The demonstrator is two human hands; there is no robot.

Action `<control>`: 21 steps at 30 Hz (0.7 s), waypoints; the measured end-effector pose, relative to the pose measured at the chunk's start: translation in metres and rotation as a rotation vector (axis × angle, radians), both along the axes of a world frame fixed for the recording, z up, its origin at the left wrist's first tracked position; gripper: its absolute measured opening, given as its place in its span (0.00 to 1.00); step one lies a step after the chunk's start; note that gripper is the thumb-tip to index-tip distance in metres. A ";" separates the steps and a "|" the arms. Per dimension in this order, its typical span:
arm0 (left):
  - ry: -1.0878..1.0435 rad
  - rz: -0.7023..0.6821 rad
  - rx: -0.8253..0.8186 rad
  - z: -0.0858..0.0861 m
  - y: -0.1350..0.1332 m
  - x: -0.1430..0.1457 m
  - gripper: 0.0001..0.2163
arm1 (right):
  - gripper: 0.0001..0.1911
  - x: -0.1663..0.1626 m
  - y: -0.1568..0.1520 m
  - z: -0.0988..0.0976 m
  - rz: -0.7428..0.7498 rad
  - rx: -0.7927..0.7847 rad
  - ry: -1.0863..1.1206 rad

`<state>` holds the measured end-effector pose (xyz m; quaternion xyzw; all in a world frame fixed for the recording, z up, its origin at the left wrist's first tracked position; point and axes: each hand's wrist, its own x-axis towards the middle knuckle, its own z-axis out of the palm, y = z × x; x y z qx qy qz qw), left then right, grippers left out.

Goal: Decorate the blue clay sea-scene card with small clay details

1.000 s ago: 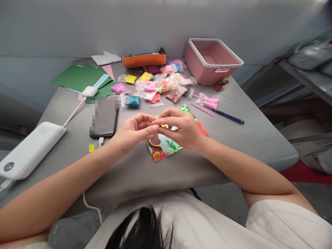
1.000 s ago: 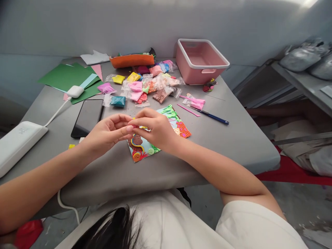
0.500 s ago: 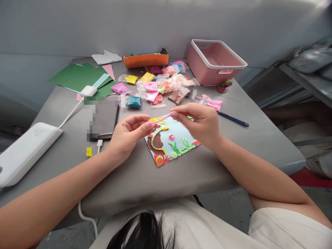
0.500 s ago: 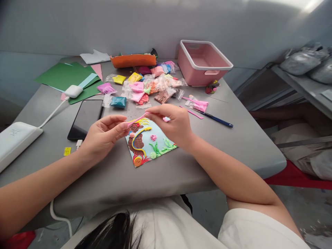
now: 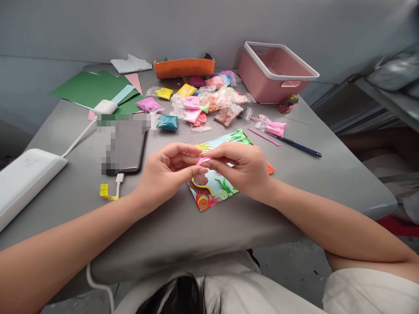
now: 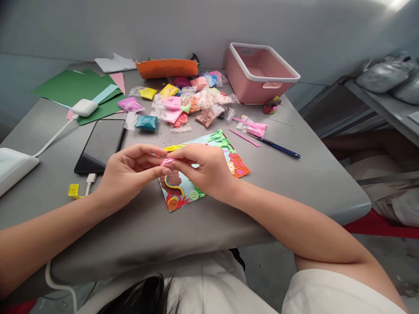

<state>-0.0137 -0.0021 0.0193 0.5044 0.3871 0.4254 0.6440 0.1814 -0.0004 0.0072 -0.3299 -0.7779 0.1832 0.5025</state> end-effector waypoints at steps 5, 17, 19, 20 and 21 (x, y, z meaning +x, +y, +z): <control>0.025 0.056 0.081 -0.005 0.003 0.001 0.16 | 0.05 0.007 0.000 0.005 -0.020 -0.116 -0.002; -0.097 -0.005 -0.011 -0.014 0.002 0.001 0.24 | 0.09 0.011 0.014 -0.021 0.120 0.189 0.028; -0.062 -0.070 -0.002 -0.013 0.001 0.002 0.25 | 0.10 0.008 0.010 -0.019 0.116 0.184 0.029; -0.057 -0.087 0.004 -0.012 0.000 0.002 0.24 | 0.12 0.006 0.008 -0.017 0.119 0.174 0.030; -0.057 -0.091 0.013 -0.011 0.000 0.002 0.23 | 0.15 0.006 0.006 -0.016 0.126 0.163 0.029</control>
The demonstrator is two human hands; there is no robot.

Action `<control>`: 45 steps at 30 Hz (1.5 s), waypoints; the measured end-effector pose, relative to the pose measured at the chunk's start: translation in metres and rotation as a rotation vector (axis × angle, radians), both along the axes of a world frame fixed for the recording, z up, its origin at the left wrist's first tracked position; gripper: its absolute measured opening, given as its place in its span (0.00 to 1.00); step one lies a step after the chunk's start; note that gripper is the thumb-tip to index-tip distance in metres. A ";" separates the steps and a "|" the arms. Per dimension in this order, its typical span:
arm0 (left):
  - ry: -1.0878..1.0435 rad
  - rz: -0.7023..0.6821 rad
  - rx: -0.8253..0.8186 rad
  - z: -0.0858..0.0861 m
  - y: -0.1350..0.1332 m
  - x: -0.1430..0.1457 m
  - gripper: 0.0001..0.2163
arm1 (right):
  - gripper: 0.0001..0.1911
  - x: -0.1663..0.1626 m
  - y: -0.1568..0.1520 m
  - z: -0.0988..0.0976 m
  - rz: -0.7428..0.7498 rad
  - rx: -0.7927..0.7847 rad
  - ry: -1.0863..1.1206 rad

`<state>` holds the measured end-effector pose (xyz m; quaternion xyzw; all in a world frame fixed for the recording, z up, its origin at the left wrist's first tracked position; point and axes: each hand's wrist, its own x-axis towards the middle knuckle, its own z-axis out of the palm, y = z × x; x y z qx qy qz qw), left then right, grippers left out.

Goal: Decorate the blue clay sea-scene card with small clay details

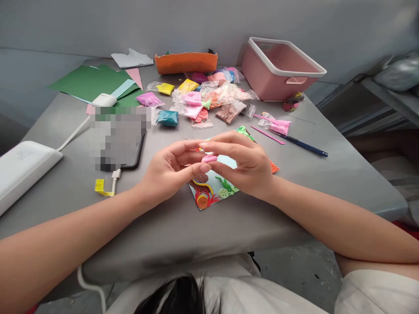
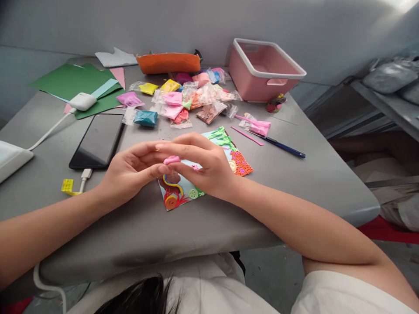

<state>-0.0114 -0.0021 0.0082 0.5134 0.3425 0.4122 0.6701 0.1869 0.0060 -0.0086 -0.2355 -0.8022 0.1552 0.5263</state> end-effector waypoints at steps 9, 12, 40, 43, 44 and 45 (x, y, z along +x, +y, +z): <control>0.054 0.042 0.064 -0.001 0.003 -0.001 0.16 | 0.09 0.006 -0.008 0.009 -0.107 0.211 -0.165; 0.042 0.024 0.032 -0.003 0.003 -0.001 0.13 | 0.10 0.007 -0.008 0.012 -0.107 0.227 -0.170; 0.051 0.179 -0.043 -0.001 0.003 0.002 0.14 | 0.14 0.122 0.070 0.042 -0.861 -0.799 -1.063; 0.046 0.127 -0.053 0.000 0.001 0.002 0.16 | 0.12 0.121 0.072 0.037 -0.865 -0.782 -1.082; 0.054 0.100 -0.068 0.001 0.000 0.002 0.16 | 0.10 0.121 0.073 0.036 -0.865 -0.773 -1.087; 0.066 0.074 -0.089 0.001 -0.002 0.002 0.17 | 0.09 0.119 0.073 0.035 -0.867 -0.762 -1.090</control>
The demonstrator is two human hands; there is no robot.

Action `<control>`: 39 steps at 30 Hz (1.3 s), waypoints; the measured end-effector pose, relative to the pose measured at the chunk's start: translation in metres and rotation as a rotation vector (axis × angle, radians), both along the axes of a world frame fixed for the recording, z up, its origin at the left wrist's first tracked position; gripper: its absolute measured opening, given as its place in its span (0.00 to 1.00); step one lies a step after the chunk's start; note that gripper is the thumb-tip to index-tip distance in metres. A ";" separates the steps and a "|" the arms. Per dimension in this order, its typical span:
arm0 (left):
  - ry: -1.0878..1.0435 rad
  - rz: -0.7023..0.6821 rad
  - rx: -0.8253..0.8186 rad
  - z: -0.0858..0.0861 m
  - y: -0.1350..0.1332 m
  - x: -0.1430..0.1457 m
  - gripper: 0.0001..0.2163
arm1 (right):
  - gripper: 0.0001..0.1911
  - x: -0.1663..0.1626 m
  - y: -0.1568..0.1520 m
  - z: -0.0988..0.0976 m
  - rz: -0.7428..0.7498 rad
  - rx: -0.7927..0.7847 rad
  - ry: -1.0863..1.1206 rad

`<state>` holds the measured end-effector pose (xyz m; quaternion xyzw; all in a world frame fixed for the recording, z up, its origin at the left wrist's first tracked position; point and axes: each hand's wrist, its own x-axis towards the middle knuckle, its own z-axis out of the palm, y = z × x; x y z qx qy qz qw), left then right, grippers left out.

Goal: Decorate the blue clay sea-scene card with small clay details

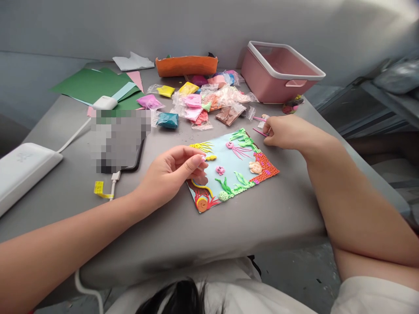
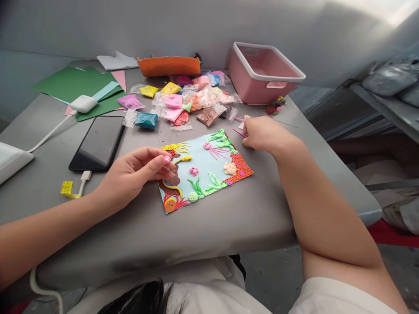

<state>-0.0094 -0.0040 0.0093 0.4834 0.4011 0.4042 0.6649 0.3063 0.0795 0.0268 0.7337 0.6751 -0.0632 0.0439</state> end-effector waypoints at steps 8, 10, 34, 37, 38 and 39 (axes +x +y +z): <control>-0.050 -0.184 -0.208 0.007 -0.020 0.005 0.12 | 0.19 -0.017 -0.011 0.013 0.059 0.212 0.220; -0.074 -0.180 -0.224 0.010 -0.020 0.007 0.12 | 0.25 -0.023 -0.016 0.011 0.118 0.309 0.404; -0.014 0.022 0.030 0.007 0.004 0.006 0.16 | 0.23 -0.083 -0.055 0.018 0.542 0.546 1.045; -0.032 0.075 0.122 -0.003 0.018 0.004 0.17 | 0.12 -0.098 -0.060 0.011 0.711 0.604 0.930; -0.042 0.070 0.132 -0.005 0.020 0.003 0.16 | 0.09 -0.102 -0.060 0.008 0.756 0.624 0.901; -0.056 0.058 0.138 -0.007 0.022 0.002 0.16 | 0.07 -0.105 -0.060 0.003 0.785 0.647 0.873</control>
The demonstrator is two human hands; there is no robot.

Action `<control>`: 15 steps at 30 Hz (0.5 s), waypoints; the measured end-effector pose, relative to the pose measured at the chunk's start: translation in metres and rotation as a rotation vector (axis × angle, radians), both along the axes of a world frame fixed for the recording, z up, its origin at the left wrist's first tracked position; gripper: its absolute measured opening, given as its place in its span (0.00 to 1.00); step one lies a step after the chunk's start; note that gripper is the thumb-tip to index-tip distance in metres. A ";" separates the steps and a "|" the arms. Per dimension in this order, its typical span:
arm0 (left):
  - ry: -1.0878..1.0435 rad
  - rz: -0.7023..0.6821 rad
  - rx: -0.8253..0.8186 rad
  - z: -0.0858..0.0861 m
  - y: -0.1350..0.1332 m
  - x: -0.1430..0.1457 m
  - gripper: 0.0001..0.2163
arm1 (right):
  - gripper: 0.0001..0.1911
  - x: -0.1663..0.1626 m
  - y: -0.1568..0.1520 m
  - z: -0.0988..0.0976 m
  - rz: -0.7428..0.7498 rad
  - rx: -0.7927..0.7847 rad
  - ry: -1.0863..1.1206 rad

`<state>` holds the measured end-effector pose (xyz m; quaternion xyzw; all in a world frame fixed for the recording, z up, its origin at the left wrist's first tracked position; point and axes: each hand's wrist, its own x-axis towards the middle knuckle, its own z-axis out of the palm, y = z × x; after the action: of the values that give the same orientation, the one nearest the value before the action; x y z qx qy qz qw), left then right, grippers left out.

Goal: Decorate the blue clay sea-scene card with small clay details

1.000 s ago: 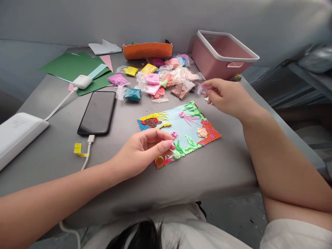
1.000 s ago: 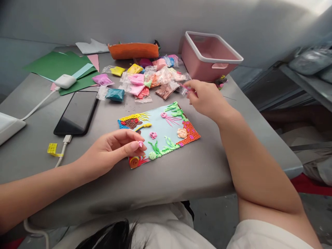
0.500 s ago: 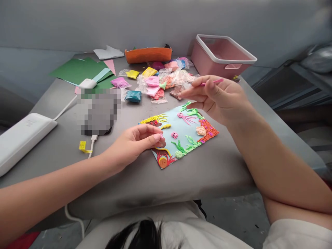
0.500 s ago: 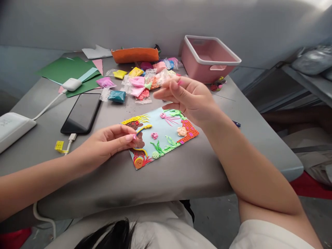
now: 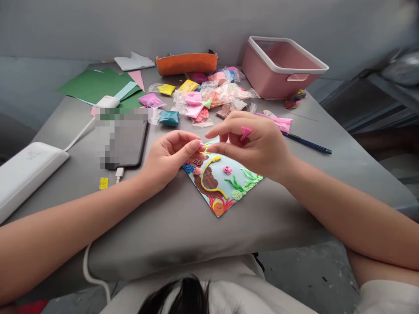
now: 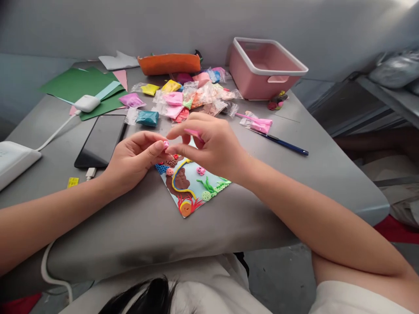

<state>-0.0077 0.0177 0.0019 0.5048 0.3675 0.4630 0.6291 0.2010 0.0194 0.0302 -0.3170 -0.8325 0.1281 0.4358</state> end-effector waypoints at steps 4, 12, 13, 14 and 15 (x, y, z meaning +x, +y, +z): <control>-0.028 -0.079 0.012 -0.002 0.000 -0.002 0.15 | 0.06 -0.006 0.001 -0.016 -0.035 0.176 -0.041; 0.029 -0.077 -0.001 0.003 -0.001 0.000 0.19 | 0.07 -0.003 -0.008 -0.025 -0.029 0.316 -0.090; 0.037 -0.073 -0.001 0.003 -0.001 0.000 0.18 | 0.07 -0.003 -0.009 -0.025 -0.031 0.317 -0.091; 0.045 -0.071 0.001 0.003 0.000 -0.001 0.19 | 0.08 -0.003 -0.010 -0.025 -0.031 0.315 -0.086; 0.053 -0.072 0.003 0.003 0.000 -0.001 0.19 | 0.09 -0.003 -0.011 -0.025 -0.031 0.305 -0.076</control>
<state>-0.0088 0.0175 0.0048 0.5309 0.3648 0.4270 0.6346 0.1983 0.0088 0.0051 -0.2644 -0.8533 -0.0188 0.4490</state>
